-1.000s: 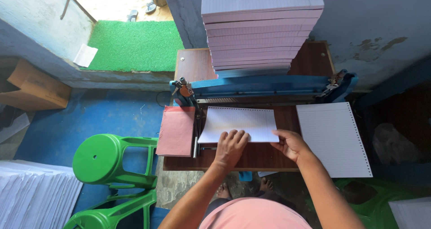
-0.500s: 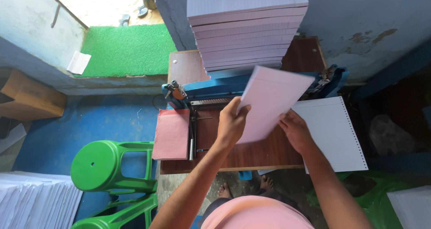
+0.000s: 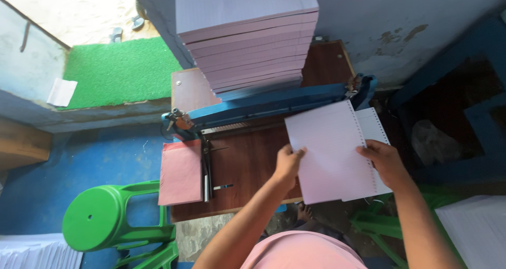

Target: The person inserts a stack of lined pages into a pink notebook cover, aligns the pages, and uses a manual binding machine to staple the spine. The person repeats this process for multiple notebooks, stacking the finished units on the table.

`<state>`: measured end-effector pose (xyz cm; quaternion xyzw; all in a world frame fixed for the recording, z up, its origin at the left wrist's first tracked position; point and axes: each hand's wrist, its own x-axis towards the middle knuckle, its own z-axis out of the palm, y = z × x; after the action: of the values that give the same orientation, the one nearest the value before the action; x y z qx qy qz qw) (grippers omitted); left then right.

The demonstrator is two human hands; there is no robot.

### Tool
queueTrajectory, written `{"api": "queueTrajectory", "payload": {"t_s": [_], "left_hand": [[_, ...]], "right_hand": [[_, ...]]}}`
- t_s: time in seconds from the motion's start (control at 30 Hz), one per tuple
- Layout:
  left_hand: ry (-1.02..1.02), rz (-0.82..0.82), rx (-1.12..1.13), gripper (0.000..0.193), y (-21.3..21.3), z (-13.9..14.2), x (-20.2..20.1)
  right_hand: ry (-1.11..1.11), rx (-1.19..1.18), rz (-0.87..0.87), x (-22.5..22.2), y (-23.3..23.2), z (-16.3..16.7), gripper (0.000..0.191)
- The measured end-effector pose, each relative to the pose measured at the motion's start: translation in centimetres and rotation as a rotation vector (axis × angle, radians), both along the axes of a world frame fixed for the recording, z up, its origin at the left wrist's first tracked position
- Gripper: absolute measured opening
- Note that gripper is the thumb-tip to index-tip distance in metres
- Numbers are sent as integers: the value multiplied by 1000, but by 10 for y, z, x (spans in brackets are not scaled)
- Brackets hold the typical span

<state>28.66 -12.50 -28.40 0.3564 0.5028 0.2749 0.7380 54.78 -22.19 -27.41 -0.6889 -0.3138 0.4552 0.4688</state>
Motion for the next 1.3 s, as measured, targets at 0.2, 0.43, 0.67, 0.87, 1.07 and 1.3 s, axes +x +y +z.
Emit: {"api": "queueTrajectory", "payload": {"t_s": [0.2,0.43,0.67,0.87,1.07,1.3], "left_hand": [[2,-175,-103,34,-6,-44,73],[250,-224,-41,29,-1,-41,126],[514,-155,150,36,-1,-30,141],[571,-169,134,44,4,-28,150],[545,-128,96,49,3,-21,151],[552,-137,105,49,4,-18,150]], "right_hand": [[-157,-212,-79,63,-16,-6,43],[-230,-197,-97,113,-7,-25,47],[-405,-273,-65,121,5,-25,46],[-527,-303,-22,130,11,-23,50],[-618,-368,25,139,14,-23,48],[-642,-376,49,144,17,-27,48]]}}
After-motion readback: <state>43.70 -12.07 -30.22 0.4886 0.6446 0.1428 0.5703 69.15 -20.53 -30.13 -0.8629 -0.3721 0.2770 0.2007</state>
